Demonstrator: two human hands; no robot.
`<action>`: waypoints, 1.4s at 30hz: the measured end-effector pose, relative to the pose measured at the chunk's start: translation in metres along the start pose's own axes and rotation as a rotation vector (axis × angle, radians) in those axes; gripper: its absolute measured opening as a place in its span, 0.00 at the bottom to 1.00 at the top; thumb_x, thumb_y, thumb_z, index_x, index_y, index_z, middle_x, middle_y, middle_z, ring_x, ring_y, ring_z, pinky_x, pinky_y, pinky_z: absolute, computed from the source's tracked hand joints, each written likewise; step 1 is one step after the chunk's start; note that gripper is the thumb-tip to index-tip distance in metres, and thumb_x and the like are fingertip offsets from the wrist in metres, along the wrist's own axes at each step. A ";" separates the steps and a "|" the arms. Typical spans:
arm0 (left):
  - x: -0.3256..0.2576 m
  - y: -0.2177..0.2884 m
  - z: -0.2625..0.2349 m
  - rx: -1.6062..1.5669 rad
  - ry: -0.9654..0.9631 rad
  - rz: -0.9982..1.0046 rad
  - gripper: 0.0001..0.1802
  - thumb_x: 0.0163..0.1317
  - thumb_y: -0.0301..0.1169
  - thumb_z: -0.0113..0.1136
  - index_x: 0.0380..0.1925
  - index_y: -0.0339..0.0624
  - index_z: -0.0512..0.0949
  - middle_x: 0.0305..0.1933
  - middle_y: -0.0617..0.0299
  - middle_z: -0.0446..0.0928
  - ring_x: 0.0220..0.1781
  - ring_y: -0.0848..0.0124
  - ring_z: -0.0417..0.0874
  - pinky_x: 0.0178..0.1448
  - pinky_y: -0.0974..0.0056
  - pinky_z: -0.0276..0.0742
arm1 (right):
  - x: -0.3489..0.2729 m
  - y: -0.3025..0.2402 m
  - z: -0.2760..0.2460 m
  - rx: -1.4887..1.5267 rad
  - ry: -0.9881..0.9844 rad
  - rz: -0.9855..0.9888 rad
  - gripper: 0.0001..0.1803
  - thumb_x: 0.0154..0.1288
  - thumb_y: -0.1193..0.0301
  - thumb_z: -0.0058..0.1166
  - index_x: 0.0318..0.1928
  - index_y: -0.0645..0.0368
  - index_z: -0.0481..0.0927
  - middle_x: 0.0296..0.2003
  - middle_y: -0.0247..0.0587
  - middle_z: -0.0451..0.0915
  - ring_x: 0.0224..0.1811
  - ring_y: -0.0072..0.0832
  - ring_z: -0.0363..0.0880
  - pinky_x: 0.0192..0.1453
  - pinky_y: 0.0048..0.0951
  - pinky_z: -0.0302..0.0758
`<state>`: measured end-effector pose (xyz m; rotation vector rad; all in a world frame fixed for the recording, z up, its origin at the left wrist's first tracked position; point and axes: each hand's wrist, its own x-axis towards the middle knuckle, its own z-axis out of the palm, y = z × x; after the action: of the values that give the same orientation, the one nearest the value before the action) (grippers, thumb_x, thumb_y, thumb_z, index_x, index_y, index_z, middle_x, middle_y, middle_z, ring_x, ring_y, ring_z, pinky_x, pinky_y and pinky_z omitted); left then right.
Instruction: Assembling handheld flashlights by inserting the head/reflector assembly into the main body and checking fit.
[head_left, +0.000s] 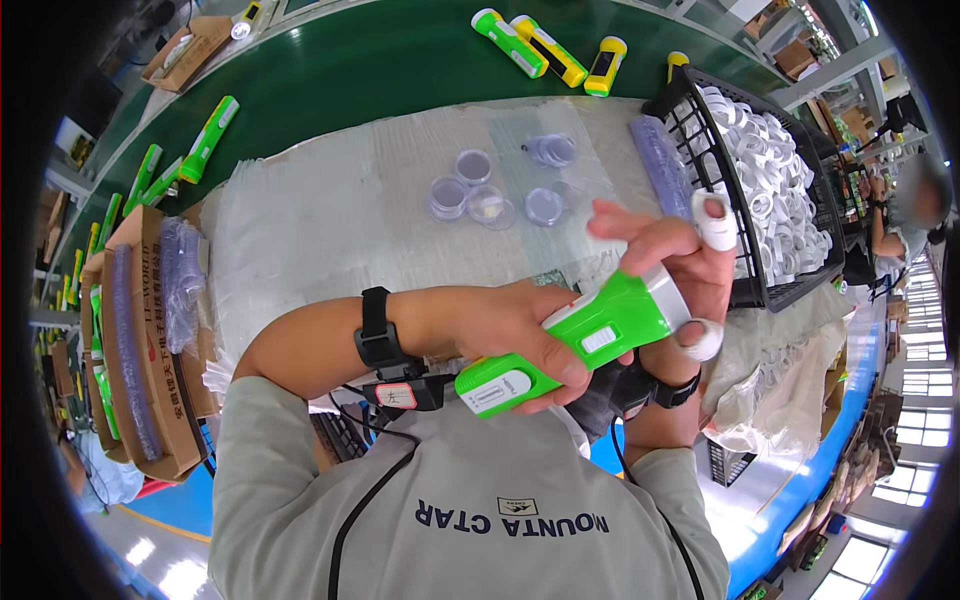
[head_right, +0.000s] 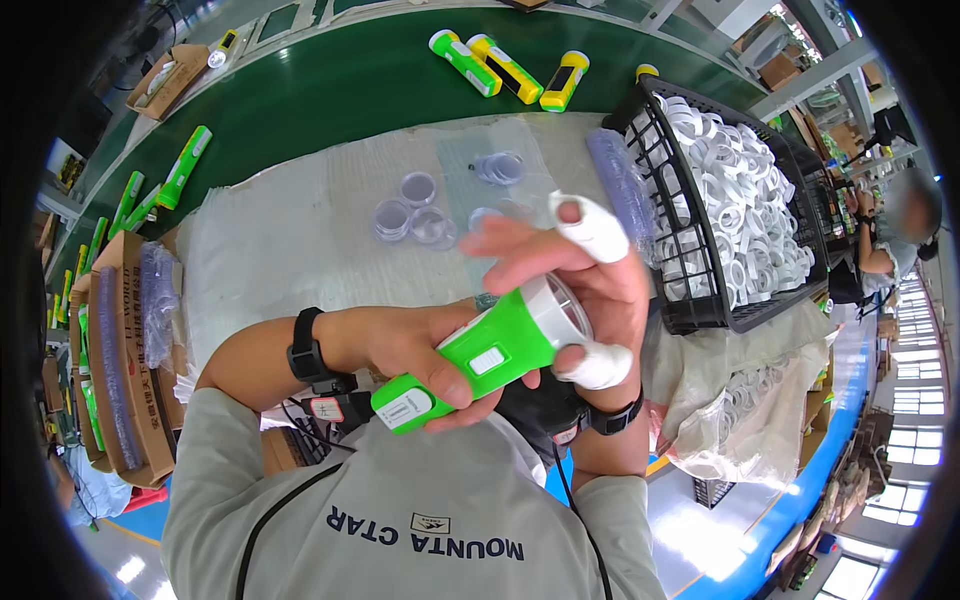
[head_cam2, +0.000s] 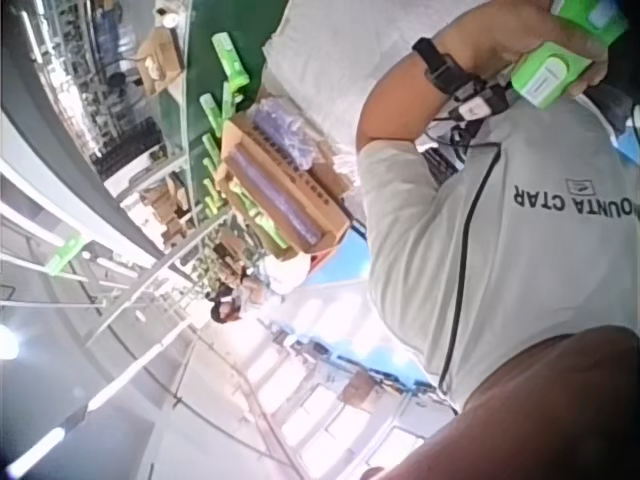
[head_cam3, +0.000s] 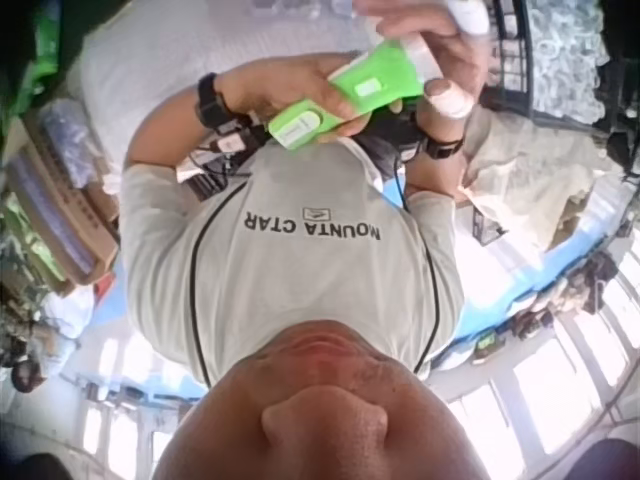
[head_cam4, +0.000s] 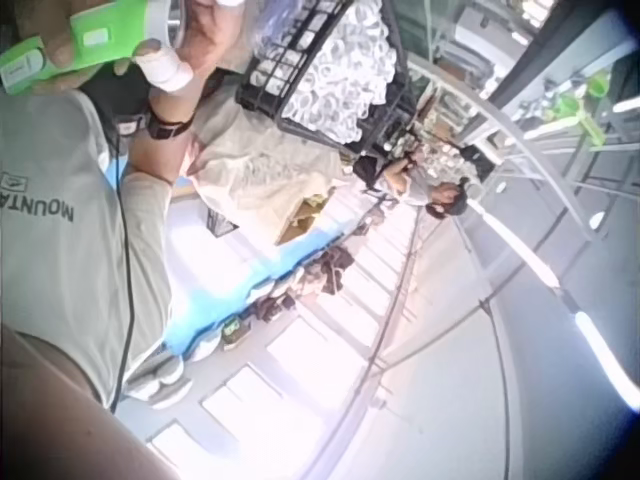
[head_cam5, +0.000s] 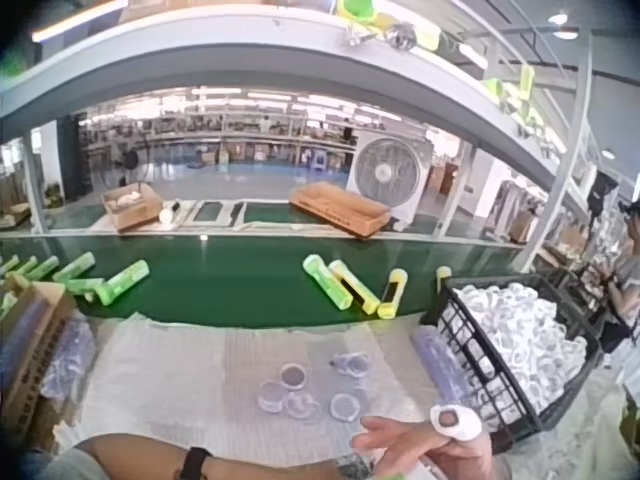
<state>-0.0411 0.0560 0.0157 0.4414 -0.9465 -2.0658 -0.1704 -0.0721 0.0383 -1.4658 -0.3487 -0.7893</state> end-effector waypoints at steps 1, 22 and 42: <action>0.001 0.002 0.001 0.067 0.004 -0.058 0.30 0.54 0.35 0.65 0.53 0.35 0.63 0.27 0.60 0.75 0.23 0.74 0.78 0.28 0.69 0.73 | 0.000 0.002 -0.002 0.058 -0.062 -0.008 0.42 0.55 0.60 0.61 0.65 0.65 0.57 0.30 0.46 0.79 0.42 0.43 0.80 0.55 0.43 0.72; -0.079 0.089 -0.120 1.316 1.619 -0.190 0.31 0.58 0.45 0.57 0.57 0.42 0.63 0.36 0.49 0.80 0.34 0.54 0.82 0.37 0.55 0.75 | -0.052 0.042 -0.020 -0.309 0.653 0.178 0.49 0.56 0.64 0.58 0.71 0.57 0.41 0.60 0.51 0.62 0.61 0.41 0.65 0.60 0.39 0.67; -0.357 0.083 -0.192 1.677 2.267 -0.649 0.27 0.51 0.37 0.64 0.52 0.50 0.69 0.46 0.54 0.79 0.45 0.50 0.80 0.47 0.49 0.75 | -0.093 0.037 -0.037 -0.456 0.580 0.371 0.39 0.57 0.78 0.53 0.68 0.58 0.51 0.53 0.42 0.67 0.53 0.31 0.70 0.54 0.31 0.69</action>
<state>0.3346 0.2137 -0.0539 2.9433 -0.4999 0.4869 -0.2207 -0.0864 -0.0542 -1.5719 0.5606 -0.9805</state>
